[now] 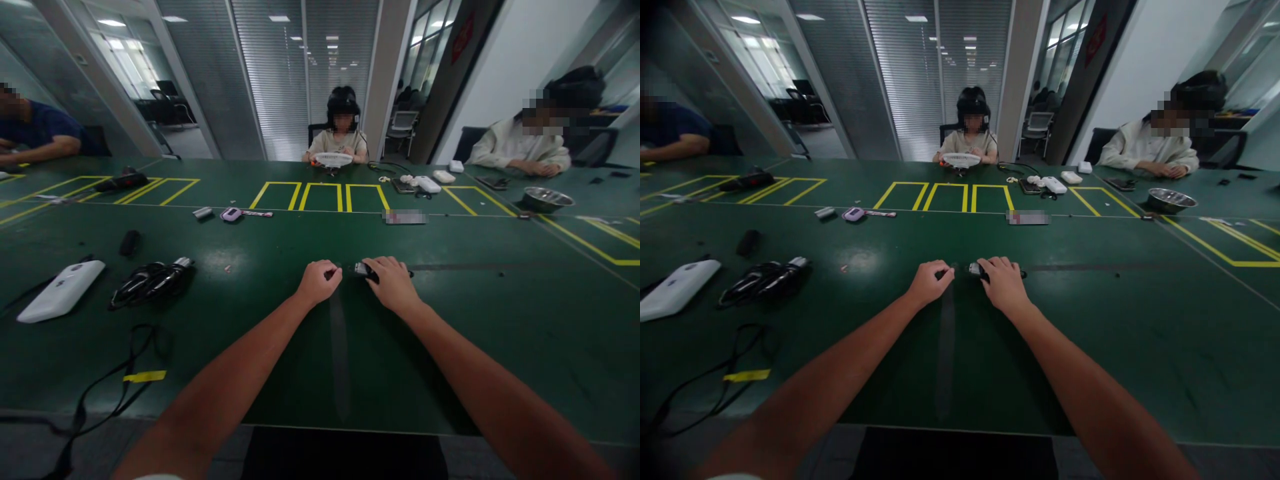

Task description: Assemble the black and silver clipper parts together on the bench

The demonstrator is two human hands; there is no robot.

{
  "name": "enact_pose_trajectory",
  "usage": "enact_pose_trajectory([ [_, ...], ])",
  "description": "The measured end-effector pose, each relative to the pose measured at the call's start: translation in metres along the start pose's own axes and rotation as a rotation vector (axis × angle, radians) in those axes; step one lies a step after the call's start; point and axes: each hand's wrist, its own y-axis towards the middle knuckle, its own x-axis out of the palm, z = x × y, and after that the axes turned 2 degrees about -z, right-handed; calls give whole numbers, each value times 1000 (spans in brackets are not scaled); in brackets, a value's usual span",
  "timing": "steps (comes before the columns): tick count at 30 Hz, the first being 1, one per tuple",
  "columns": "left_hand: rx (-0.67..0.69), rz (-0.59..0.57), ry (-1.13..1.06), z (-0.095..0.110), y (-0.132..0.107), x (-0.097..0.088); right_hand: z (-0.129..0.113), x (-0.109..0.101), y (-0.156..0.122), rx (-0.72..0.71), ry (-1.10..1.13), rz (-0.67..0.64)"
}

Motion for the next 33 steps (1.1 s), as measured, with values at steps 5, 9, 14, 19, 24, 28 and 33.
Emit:
enact_pose_trajectory([
  [5, -9, -13, -8, -3, 2, 2, 9, 2, -9, -10, 55, -45],
  [9, 3, 11, -4, -3, 1, 2, 10, -6, -16, -31, 95, -66],
  [14, 12, 15, -20, -1, -1, 2, 5, -14, -23, -41, 137, -33],
  [19, -15, 7, -18, 0, -2, 1, 8, -14, -24, -41, 175, -13],
  [24, 3, -6, 13, 0, 0, 3, 11, -14, -23, -48, 173, -29],
  [28, 13, -22, 29, 0, 0, 4, 11, -14, -22, -48, 168, -40],
  [33, 2, -35, 38, 0, -1, 3, 13, -13, -22, -50, 172, -43],
])
